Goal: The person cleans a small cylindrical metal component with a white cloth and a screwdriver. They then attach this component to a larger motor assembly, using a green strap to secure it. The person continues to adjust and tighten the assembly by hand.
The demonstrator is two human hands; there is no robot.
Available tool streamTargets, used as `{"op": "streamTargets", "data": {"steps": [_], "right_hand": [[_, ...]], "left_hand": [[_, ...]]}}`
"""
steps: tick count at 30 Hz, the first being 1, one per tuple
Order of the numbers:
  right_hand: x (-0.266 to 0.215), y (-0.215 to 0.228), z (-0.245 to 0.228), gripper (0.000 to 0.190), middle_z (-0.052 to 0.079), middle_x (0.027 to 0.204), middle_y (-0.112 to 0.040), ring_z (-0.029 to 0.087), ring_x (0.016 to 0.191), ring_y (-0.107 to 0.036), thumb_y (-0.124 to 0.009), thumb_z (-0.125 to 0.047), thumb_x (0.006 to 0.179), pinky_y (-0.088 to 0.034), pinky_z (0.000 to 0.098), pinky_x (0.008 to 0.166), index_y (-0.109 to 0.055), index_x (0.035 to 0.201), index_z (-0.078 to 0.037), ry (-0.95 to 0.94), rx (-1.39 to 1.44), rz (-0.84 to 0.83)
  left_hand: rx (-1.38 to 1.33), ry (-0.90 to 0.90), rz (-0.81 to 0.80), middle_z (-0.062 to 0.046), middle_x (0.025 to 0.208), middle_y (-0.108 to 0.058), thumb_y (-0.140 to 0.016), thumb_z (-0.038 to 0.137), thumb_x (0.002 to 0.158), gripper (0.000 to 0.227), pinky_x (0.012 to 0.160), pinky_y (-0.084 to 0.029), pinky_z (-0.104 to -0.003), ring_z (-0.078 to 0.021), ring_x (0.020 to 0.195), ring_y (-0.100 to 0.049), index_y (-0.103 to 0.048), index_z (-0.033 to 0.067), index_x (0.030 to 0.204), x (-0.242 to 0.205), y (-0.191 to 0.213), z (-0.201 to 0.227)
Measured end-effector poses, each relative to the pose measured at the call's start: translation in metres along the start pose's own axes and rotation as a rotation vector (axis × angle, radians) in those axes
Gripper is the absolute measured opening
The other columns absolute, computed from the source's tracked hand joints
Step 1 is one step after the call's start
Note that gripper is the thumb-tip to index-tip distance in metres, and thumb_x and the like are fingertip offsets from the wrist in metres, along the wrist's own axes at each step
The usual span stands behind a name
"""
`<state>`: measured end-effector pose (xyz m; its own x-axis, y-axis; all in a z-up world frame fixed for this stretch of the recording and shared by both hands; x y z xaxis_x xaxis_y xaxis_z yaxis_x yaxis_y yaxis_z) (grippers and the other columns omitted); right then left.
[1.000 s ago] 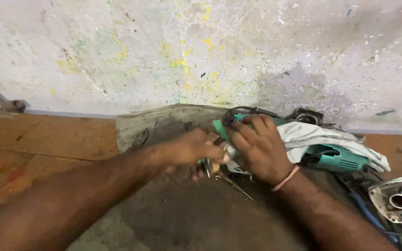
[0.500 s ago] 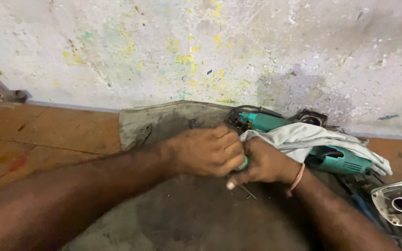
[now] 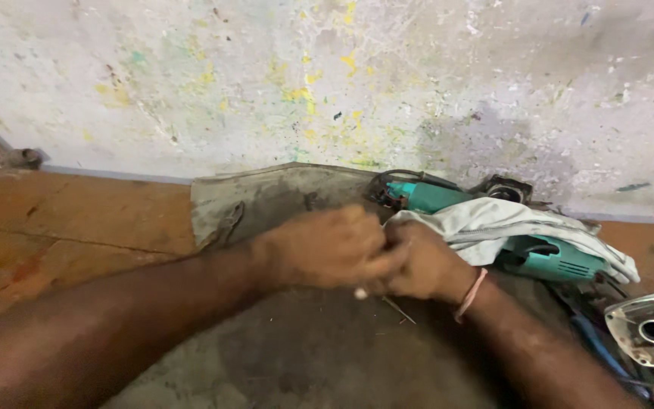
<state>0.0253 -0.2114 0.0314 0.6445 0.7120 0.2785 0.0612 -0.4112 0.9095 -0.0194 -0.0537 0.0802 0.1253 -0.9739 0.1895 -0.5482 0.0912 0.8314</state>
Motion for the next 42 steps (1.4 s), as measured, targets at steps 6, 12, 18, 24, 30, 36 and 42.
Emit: {"op": "streamTargets", "data": {"steps": [6,12,18,24,30,36,42], "right_hand": [[-0.002,0.004,0.006,0.04,0.012,0.082,-0.072,0.034,0.078,-0.067,-0.09,-0.03,0.059,-0.053,0.0438,0.074,-0.07,0.084,-0.005,0.047,0.212,0.159],[-0.015,0.018,-0.02,0.044,0.013,0.098,-0.066,0.034,0.096,-0.06,-0.083,-0.03,0.062,-0.044,0.0484,0.089,-0.066,0.094,-0.004,0.252,-0.352,0.575],[-0.02,0.023,-0.033,0.038,0.014,0.108,-0.067,0.032,0.102,-0.06,-0.076,-0.023,0.067,-0.044,0.0493,0.095,-0.064,0.098,-0.003,0.372,-0.504,0.697],[-0.008,0.012,-0.007,0.029,0.013,0.084,-0.069,0.033,0.086,-0.064,-0.083,-0.024,0.065,-0.049,0.0453,0.082,-0.068,0.082,-0.007,0.06,-0.13,0.349],[-0.005,0.005,0.004,0.04,0.014,0.08,-0.069,0.033,0.079,-0.065,-0.088,-0.031,0.06,-0.05,0.0453,0.074,-0.07,0.084,-0.005,0.101,0.041,0.252],[-0.016,0.021,-0.018,0.044,0.013,0.096,-0.067,0.034,0.095,-0.061,-0.076,-0.023,0.062,-0.046,0.048,0.086,-0.069,0.099,-0.001,0.31,-0.392,0.612],[-0.022,0.023,-0.029,0.038,0.014,0.109,-0.068,0.032,0.101,-0.061,-0.074,-0.02,0.07,-0.046,0.0492,0.094,-0.065,0.101,0.0,0.441,-0.549,0.728]], "left_hand": [[0.338,0.078,0.127,-0.009,0.11,-0.069,-0.069,0.028,0.091,0.04,0.097,-0.051,-0.04,-0.0243,0.102,-0.066,-0.06,0.0056,0.122,-0.002,0.013,0.004],[-1.089,1.146,-0.09,-0.013,0.094,-0.069,-0.077,0.045,0.073,0.056,0.08,-0.055,-0.043,-0.0293,0.088,-0.07,-0.069,0.003,0.109,-0.007,0.011,-0.013],[-1.497,1.049,-0.111,-0.014,0.095,-0.068,-0.074,0.032,0.081,0.044,0.081,-0.056,-0.044,-0.0298,0.091,-0.069,-0.066,0.0008,0.111,-0.008,0.002,0.002],[0.055,0.164,0.007,-0.013,0.102,-0.067,-0.067,0.019,0.093,0.031,0.087,-0.054,-0.046,-0.0305,0.099,-0.066,-0.065,-0.0006,0.118,-0.013,0.02,0.009],[0.19,0.092,0.114,-0.015,0.12,-0.065,-0.066,0.027,0.091,0.04,0.102,-0.05,-0.045,-0.0311,0.114,-0.06,-0.064,0.0074,0.126,-0.011,0.015,0.012],[-1.385,1.201,0.035,-0.022,0.106,-0.066,-0.074,0.045,0.082,0.061,0.079,-0.056,-0.043,-0.0333,0.095,-0.065,-0.062,-0.0029,0.119,-0.023,-0.004,-0.002],[-1.622,1.098,-0.026,-0.02,0.102,-0.067,-0.074,0.031,0.087,0.042,0.076,-0.056,-0.044,-0.0319,0.091,-0.067,-0.062,0.001,0.114,-0.02,-0.019,0.014]]}}
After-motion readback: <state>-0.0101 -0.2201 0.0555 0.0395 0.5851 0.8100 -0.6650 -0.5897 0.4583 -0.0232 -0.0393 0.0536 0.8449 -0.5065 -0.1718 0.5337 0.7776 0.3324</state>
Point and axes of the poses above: each hand's wrist, its own x-axis towards the middle knuckle, its own y-axis out of the back of the hand, z = x × y, the point moved 3 cm from there along x, towards the middle knuckle
